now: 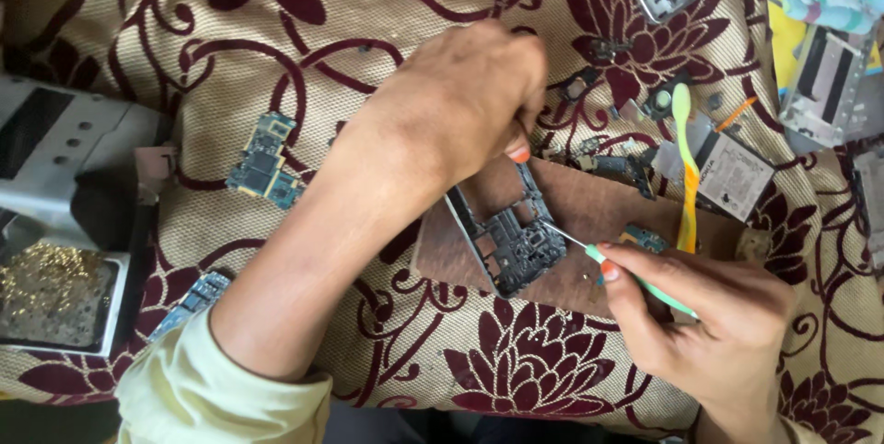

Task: The person disassembles a mobile phone, removes the battery and internal components, and uses a screwdriver and toothbrush to clean the casing and circuit boards. The person then reassembles the phone and uses a soldering iron on the device.

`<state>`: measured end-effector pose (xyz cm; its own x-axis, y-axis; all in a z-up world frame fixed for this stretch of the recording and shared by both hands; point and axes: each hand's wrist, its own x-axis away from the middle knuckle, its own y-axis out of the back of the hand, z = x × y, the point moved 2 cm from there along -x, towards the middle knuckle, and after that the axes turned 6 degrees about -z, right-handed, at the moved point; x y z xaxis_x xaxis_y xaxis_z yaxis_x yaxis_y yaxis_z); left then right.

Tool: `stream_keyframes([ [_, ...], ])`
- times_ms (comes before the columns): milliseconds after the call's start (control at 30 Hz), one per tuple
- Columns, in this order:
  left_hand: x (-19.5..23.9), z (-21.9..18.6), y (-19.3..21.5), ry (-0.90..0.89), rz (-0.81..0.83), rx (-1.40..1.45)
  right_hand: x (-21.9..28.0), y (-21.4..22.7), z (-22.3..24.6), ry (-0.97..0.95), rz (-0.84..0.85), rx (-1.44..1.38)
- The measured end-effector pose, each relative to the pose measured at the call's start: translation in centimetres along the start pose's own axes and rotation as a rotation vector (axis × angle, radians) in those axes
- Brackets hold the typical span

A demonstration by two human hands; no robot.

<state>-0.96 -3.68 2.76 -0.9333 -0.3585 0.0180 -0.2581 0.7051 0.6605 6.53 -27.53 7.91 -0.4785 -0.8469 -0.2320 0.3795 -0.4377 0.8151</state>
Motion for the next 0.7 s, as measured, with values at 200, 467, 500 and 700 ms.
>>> stream_keyframes([
  [200, -0.4, -0.1, -0.5, -0.056, -0.032, -0.056, 0.1, -0.2, -0.1, -0.022, 0.018, 0.038],
  [467, -0.4, -0.4, -0.8, -0.005, 0.032, -0.133, -0.9, 0.5, 0.6, -0.049, 0.104, 0.095],
  [500, -0.4, -0.5, -0.8, 0.003, 0.045, -0.143, -0.9, 0.5, 0.5, -0.060, 0.129, 0.116],
  [700, -0.4, -1.2, 0.1, 0.027, 0.069, -0.183, 0.4, -0.6, 0.1, -0.030, 0.053, 0.013],
])
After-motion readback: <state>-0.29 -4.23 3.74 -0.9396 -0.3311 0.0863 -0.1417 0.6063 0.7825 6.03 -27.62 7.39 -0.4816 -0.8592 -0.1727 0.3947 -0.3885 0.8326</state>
